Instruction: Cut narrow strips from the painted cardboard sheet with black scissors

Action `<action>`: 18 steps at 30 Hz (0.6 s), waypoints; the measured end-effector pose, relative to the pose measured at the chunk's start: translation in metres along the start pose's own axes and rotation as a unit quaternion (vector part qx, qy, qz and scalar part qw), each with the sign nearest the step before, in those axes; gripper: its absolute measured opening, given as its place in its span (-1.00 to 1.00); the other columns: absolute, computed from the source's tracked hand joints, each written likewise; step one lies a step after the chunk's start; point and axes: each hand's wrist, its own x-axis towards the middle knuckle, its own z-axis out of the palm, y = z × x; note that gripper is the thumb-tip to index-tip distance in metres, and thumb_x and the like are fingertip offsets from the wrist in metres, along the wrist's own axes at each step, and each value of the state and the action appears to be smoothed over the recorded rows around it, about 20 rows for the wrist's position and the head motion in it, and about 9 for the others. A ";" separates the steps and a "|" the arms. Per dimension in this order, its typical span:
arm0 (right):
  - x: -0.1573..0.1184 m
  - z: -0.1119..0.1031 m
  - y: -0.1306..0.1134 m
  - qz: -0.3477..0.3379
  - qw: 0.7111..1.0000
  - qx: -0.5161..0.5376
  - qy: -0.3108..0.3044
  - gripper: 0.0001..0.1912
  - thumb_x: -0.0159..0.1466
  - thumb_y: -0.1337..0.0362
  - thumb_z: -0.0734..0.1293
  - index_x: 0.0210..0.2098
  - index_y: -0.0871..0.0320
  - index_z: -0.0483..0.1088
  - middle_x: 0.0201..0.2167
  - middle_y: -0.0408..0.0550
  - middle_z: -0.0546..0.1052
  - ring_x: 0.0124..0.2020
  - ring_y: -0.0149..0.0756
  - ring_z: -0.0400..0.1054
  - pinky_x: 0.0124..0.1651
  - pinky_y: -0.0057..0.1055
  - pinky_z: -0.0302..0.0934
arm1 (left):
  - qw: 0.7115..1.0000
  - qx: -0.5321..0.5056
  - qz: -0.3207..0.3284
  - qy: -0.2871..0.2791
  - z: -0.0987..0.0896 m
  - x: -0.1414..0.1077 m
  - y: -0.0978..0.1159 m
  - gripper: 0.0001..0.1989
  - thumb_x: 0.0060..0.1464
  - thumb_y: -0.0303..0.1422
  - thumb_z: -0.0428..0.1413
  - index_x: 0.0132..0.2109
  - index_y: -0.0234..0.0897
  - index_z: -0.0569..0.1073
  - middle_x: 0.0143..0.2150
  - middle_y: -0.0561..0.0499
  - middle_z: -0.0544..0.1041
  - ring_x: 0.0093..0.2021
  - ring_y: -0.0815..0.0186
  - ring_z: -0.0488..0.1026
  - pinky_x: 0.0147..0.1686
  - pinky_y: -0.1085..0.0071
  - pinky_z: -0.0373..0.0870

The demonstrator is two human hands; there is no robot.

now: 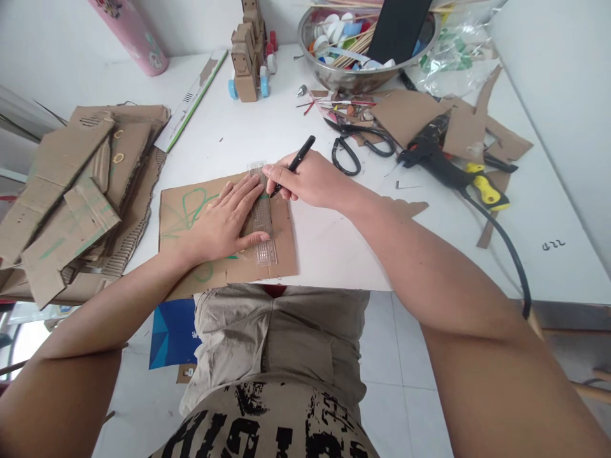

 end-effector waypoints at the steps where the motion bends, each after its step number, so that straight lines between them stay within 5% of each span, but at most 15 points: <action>1: 0.000 0.001 0.000 0.001 1.000 0.001 0.002 -0.42 0.43 -0.27 0.44 -0.44 0.08 0.57 -0.63 -0.17 0.44 -0.56 -0.36 0.31 -0.39 -0.33 0.27 | 1.000 -0.002 0.002 0.004 0.000 0.000 0.000 0.11 0.34 0.40 -0.10 0.65 -0.41 0.13 0.69 -0.46 0.11 0.72 -0.21 0.06 0.66 -0.29 0.00; 5: 0.001 0.004 0.001 0.012 1.000 0.009 0.018 -0.45 0.45 -0.22 0.45 -0.43 0.10 0.57 -0.61 -0.17 0.45 -0.55 -0.37 0.32 -0.36 -0.34 0.28 | 1.000 -0.005 0.006 0.018 0.003 -0.001 -0.002 0.05 0.35 0.37 -0.03 0.65 -0.31 0.14 0.69 -0.39 0.16 0.71 -0.20 0.08 0.65 -0.29 0.02; 18: 0.001 0.003 0.004 0.025 0.998 -0.057 0.001 -0.45 0.51 -0.19 0.37 -0.30 0.17 0.60 -0.55 -0.16 0.49 -0.50 -0.40 0.35 -0.31 -0.39 0.23 | 1.000 -0.009 0.010 0.009 0.004 0.000 -0.003 0.12 0.34 0.41 -0.14 0.65 -0.42 0.12 0.70 -0.45 0.11 0.72 -0.21 0.04 0.67 -0.27 -0.04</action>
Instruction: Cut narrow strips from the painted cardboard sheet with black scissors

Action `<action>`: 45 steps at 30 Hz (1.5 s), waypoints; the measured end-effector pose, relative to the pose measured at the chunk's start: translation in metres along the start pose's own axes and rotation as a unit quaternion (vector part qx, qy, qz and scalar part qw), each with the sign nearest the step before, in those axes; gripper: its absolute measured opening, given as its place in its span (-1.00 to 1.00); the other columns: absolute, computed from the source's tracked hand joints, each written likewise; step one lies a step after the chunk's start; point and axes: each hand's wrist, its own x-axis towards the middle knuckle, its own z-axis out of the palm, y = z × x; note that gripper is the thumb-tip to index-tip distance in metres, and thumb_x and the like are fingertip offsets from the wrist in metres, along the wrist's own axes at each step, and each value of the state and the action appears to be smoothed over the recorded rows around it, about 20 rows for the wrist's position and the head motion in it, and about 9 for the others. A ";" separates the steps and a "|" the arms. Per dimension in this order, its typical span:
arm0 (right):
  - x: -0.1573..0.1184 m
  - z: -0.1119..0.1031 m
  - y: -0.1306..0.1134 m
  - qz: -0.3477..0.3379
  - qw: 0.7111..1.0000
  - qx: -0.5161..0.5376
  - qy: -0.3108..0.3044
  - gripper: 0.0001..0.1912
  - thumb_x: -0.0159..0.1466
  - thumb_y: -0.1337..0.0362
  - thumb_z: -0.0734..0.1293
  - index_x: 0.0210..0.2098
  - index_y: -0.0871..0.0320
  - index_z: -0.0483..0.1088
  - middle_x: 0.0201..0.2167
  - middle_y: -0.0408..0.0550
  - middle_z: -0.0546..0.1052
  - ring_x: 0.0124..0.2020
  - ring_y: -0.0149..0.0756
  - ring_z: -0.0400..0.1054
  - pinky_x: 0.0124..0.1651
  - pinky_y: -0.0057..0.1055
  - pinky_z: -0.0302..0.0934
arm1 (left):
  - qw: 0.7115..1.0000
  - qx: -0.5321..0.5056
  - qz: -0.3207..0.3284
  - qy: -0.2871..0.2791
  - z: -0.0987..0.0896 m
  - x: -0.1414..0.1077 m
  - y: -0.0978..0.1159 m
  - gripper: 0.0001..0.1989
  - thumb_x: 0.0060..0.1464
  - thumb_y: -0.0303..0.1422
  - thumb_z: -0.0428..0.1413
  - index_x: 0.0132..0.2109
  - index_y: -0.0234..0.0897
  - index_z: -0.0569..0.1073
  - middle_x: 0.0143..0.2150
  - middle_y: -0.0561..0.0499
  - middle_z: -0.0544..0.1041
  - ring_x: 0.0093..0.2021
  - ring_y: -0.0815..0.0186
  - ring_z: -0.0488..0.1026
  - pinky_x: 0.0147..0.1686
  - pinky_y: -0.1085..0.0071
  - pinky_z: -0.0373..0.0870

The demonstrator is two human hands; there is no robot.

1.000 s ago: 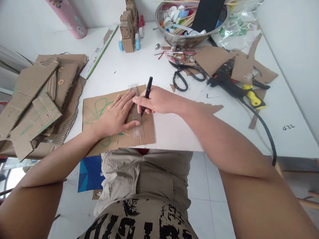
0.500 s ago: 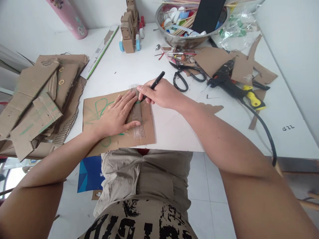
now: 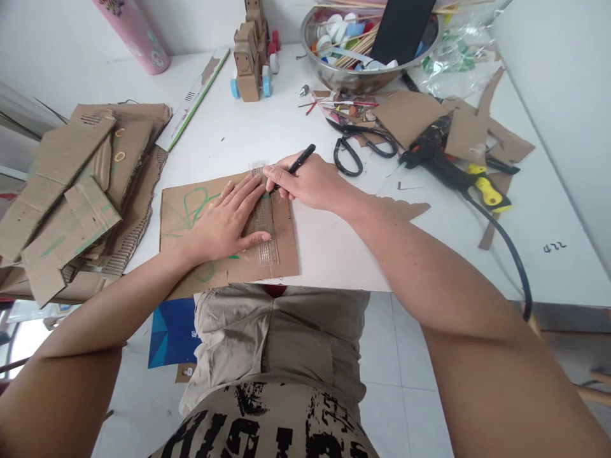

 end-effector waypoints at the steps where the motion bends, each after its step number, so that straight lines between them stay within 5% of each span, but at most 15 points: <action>1: 0.000 0.000 -0.001 0.001 1.000 -0.007 -0.003 -0.47 0.52 -0.16 0.37 -0.30 0.16 0.60 -0.55 -0.17 0.49 -0.50 -0.40 0.35 -0.31 -0.39 0.22 | 1.000 0.000 0.001 0.001 0.000 0.000 0.000 0.12 0.35 0.41 -0.14 0.65 -0.42 0.11 0.70 -0.45 0.11 0.72 -0.21 0.04 0.67 -0.27 -0.03; 15: -0.006 -0.008 -0.018 -0.008 0.989 -0.006 -0.145 -0.60 0.57 0.15 0.31 -0.36 0.16 0.57 -0.58 -0.19 0.46 -0.52 -0.43 0.32 -0.34 -0.43 0.22 | 1.000 0.014 0.008 0.012 0.003 -0.002 -0.003 0.04 0.39 0.34 -0.06 0.66 -0.35 0.10 0.70 -0.42 0.13 0.71 -0.21 0.07 0.66 -0.28 0.01; 22: -0.004 -0.009 -0.011 -0.018 0.994 0.012 -0.105 -0.57 0.58 0.10 0.31 -0.36 0.16 0.58 -0.60 -0.21 0.44 -0.53 -0.45 0.29 -0.37 -0.44 0.20 | 1.000 0.005 0.005 0.006 0.001 -0.002 -0.003 0.07 0.37 0.37 -0.10 0.65 -0.38 0.11 0.71 -0.41 0.11 0.72 -0.19 0.04 0.67 -0.29 -0.04; 31: -0.006 -0.007 -0.016 -0.011 0.990 0.019 -0.141 -0.57 0.57 0.11 0.35 -0.40 0.15 0.56 -0.62 -0.20 0.45 -0.54 -0.44 0.30 -0.41 -0.45 0.20 | 1.000 0.015 0.011 0.015 0.003 -0.001 -0.005 0.04 0.38 0.35 -0.04 0.66 -0.33 0.11 0.70 -0.40 0.15 0.71 -0.19 0.07 0.66 -0.27 0.02; 38: -0.002 -0.017 -0.006 -0.028 0.999 0.013 -0.019 -0.53 0.57 -0.04 0.33 -0.34 0.12 0.56 -0.50 -0.11 0.54 -0.47 -0.38 0.37 -0.35 -0.41 0.26 | 0.999 0.045 -0.004 0.017 -0.002 -0.008 0.005 -0.08 0.45 0.25 -0.06 0.63 -0.34 0.19 0.68 -0.42 0.19 0.69 -0.20 0.14 0.65 -0.32 0.01; 45: -0.004 -0.037 0.004 -0.003 0.976 -0.211 0.054 -0.84 0.47 0.18 0.39 -0.15 0.08 0.62 -0.18 0.08 0.68 -0.12 -0.04 0.53 0.00 -0.17 0.32 | 0.998 0.052 -0.018 -0.002 -0.009 -0.023 0.013 -0.16 0.48 0.21 -0.09 0.62 -0.25 0.23 0.68 -0.40 0.20 0.68 -0.26 0.16 0.61 -0.40 0.05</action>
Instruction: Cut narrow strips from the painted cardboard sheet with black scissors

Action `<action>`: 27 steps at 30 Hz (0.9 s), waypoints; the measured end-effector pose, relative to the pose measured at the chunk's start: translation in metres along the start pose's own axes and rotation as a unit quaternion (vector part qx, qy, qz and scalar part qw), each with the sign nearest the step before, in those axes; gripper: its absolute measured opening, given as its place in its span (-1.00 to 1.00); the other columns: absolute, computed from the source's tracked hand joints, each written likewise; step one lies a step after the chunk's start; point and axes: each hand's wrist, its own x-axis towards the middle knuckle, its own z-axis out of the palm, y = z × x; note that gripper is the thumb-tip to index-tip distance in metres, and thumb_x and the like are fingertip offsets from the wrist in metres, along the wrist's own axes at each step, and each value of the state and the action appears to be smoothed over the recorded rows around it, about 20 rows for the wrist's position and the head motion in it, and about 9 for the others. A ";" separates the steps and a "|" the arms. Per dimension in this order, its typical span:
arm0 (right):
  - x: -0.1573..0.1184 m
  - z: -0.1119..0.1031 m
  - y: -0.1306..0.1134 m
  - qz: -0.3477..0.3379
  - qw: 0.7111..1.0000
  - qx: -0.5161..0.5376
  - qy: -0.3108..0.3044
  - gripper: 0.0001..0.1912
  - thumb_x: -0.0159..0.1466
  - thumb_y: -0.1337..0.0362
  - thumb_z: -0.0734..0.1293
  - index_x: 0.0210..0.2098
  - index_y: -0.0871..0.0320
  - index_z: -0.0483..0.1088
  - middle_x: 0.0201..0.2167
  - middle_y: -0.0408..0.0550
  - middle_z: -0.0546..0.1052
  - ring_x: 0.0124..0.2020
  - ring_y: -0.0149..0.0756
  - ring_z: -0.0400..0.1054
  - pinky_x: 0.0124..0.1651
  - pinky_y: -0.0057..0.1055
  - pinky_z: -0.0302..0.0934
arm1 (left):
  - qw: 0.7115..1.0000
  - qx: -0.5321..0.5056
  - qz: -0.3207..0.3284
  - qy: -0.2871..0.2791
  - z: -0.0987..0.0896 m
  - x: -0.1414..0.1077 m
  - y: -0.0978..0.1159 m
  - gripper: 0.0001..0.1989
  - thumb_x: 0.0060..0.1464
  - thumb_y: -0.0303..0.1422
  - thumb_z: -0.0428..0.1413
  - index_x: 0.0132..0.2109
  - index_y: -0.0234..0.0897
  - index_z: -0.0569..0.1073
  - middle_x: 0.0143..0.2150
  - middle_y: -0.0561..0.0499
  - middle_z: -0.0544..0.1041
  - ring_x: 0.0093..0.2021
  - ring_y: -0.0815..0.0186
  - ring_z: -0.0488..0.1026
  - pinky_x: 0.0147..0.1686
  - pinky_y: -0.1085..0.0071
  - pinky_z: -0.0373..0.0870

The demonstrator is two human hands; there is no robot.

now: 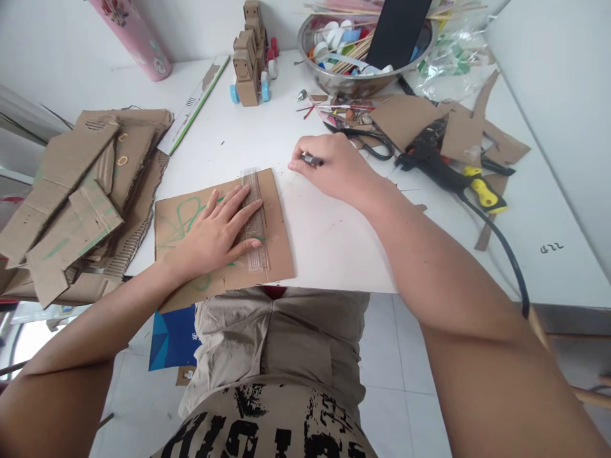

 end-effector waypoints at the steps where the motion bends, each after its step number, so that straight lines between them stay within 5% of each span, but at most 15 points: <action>1: 0.000 -0.001 0.004 0.003 0.999 -0.032 -0.012 -0.84 0.45 0.23 0.39 -0.10 0.09 0.64 -0.14 0.11 0.68 -0.08 0.02 0.54 0.02 -0.14 0.31 | 1.000 0.000 -0.002 0.000 0.000 -0.001 0.000 -0.17 0.48 0.21 -0.08 0.61 -0.24 0.25 0.67 -0.40 0.20 0.67 -0.27 0.17 0.60 -0.42 0.06; 7: -0.004 0.004 0.025 -0.040 0.988 -0.145 -0.035 -0.65 0.43 0.37 0.25 -0.03 0.13 0.69 -0.06 0.26 0.66 0.01 0.13 0.51 0.03 -0.05 0.31 | 0.999 -0.012 -0.029 -0.005 -0.004 0.006 0.000 -0.25 0.44 0.15 0.08 0.52 -0.22 0.36 0.64 -0.40 0.27 0.66 -0.27 0.20 0.58 -0.45 0.10; 12: -0.006 0.011 0.002 -0.070 0.985 -0.154 -0.031 -0.60 0.47 0.30 0.19 -0.02 0.10 0.69 -0.06 0.23 0.66 -0.03 0.10 0.50 0.01 -0.04 0.33 | 0.997 -0.035 -0.070 0.019 -0.011 0.015 -0.005 -0.54 0.48 -0.01 0.09 0.29 -0.17 0.51 0.56 -0.33 0.39 0.55 -0.18 0.38 0.57 -0.47 0.11; 16: -0.007 0.018 -0.018 -0.055 0.985 -0.148 -0.070 -0.65 0.49 0.26 0.20 -0.18 0.10 0.64 -0.27 0.14 0.63 -0.22 -0.04 0.47 -0.17 -0.15 0.24 | 0.991 -0.044 -0.115 0.053 -0.011 0.023 -0.017 -0.65 0.45 -0.11 0.12 0.21 -0.19 0.52 0.50 -0.32 0.45 0.51 -0.13 0.42 0.53 -0.37 0.25; 20: -0.010 0.023 -0.028 -0.036 0.988 -0.113 -0.102 -0.68 0.46 0.22 0.29 -0.43 0.05 0.48 -0.54 -0.02 0.46 -0.40 -0.15 0.35 -0.30 -0.23 0.08 | 0.985 -0.050 -0.144 0.080 -0.007 0.037 -0.027 -0.55 0.40 -0.10 0.17 0.26 -0.26 0.48 0.44 -0.37 0.50 0.46 -0.11 0.46 0.47 -0.23 0.37; 27: -0.013 0.031 -0.039 -0.030 0.987 -0.100 -0.122 -0.66 0.45 0.28 0.33 -0.49 0.05 0.41 -0.52 -0.02 0.50 -0.38 -0.17 0.38 -0.28 -0.25 0.09 | 0.987 -0.058 -0.141 0.048 -0.017 0.062 -0.031 -0.43 0.30 -0.09 0.27 0.33 -0.23 0.46 0.32 -0.28 0.58 0.37 -0.12 0.48 0.38 -0.13 0.43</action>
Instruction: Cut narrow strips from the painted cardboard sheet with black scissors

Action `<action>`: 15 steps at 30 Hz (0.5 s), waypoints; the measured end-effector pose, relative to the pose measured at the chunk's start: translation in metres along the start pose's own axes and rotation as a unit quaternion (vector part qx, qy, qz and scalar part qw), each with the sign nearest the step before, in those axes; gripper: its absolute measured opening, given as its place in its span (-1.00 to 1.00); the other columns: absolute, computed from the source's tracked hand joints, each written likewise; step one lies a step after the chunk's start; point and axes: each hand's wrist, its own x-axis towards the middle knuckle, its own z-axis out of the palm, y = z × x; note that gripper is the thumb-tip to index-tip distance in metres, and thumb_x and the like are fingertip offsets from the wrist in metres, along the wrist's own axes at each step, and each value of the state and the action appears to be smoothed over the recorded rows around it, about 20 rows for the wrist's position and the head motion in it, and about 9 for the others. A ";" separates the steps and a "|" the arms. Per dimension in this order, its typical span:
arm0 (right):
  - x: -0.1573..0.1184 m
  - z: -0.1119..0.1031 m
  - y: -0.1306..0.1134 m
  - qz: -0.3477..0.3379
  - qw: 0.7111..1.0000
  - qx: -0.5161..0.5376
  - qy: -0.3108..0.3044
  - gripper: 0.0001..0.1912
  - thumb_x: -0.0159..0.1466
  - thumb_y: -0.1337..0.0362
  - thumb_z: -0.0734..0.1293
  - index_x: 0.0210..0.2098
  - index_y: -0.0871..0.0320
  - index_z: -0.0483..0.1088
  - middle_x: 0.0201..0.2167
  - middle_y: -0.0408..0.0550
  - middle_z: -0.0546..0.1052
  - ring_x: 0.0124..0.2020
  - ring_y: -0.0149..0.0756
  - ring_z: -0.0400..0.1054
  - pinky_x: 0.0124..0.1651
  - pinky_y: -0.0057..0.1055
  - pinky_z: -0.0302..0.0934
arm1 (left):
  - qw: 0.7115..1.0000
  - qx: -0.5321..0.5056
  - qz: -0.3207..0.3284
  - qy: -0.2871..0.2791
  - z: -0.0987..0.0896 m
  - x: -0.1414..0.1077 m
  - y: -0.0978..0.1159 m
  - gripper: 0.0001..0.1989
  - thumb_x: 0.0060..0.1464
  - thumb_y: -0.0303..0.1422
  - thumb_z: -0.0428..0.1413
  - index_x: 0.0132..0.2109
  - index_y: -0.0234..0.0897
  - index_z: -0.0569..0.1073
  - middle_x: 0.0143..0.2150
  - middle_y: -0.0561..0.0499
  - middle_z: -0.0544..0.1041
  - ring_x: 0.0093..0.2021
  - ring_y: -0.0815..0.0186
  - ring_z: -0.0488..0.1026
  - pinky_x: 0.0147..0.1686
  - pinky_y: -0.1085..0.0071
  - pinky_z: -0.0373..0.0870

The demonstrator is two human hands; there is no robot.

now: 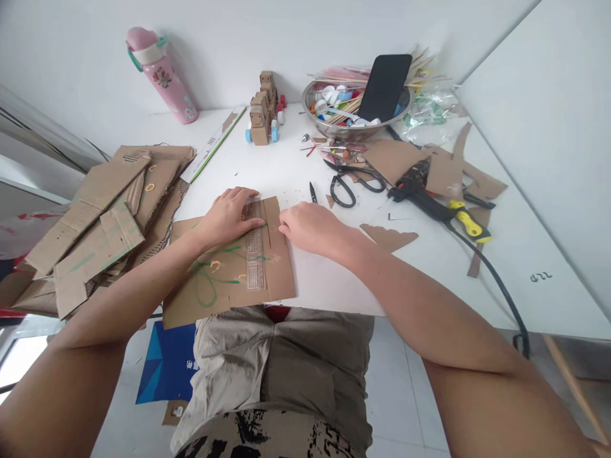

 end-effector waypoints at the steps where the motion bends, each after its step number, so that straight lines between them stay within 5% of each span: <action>1: 0.001 0.000 0.000 -0.005 1.000 -0.004 0.003 -0.67 0.45 0.28 0.32 -0.47 0.06 0.44 -0.52 -0.02 0.51 -0.38 -0.18 0.39 -0.29 -0.25 0.10 | 1.000 -0.004 -0.003 -0.006 -0.002 0.003 -0.001 -0.43 0.26 -0.09 0.30 0.31 -0.21 0.47 0.30 -0.26 0.59 0.35 -0.12 0.50 0.35 -0.13 0.45; 4: 0.002 -0.002 -0.001 -0.003 1.000 0.002 -0.003 -0.68 0.45 0.30 0.31 -0.44 0.07 0.48 -0.50 -0.02 0.55 -0.37 -0.18 0.42 -0.28 -0.26 0.14 | 0.998 -0.054 -0.024 -0.022 -0.011 0.012 -0.009 -0.40 0.05 -0.14 0.45 0.20 -0.18 0.54 0.12 -0.18 0.65 0.20 -0.09 0.56 0.24 -0.09 0.50; 7: 0.002 -0.007 -0.005 0.022 0.999 0.036 -0.012 -0.72 0.46 0.32 0.33 -0.41 0.09 0.47 -0.46 -0.02 0.58 -0.33 -0.18 0.47 -0.23 -0.28 0.16 | 0.978 -0.200 -0.058 -0.015 -0.021 0.019 -0.017 -0.46 -0.15 -0.28 0.52 0.00 -0.20 0.58 -0.25 0.05 0.57 -0.18 0.17 0.55 -0.06 0.20 0.53; 11: -0.001 -0.007 -0.011 0.017 0.981 0.194 -0.001 -0.88 0.53 0.22 0.32 -0.11 0.11 0.47 -0.35 -0.05 0.63 -0.30 -0.22 0.49 -0.16 -0.32 0.25 | 0.887 -0.448 -0.102 0.054 -0.037 0.024 -0.016 -0.80 0.00 -0.35 0.41 -0.27 -0.20 0.54 -0.57 0.22 0.29 -0.55 0.41 0.24 -0.48 0.45 0.23; 15: -0.002 0.005 -0.014 -0.033 0.925 0.378 -0.015 -0.67 0.55 0.02 0.32 0.13 0.11 0.39 -0.21 0.01 0.69 -0.23 -0.21 0.56 -0.16 -0.31 0.34 | 0.810 -0.548 -0.118 0.175 -0.050 0.030 0.001 -0.69 0.17 -0.40 0.35 -0.45 -0.17 0.40 -0.61 0.22 0.23 -0.63 0.47 0.18 -0.57 0.48 0.14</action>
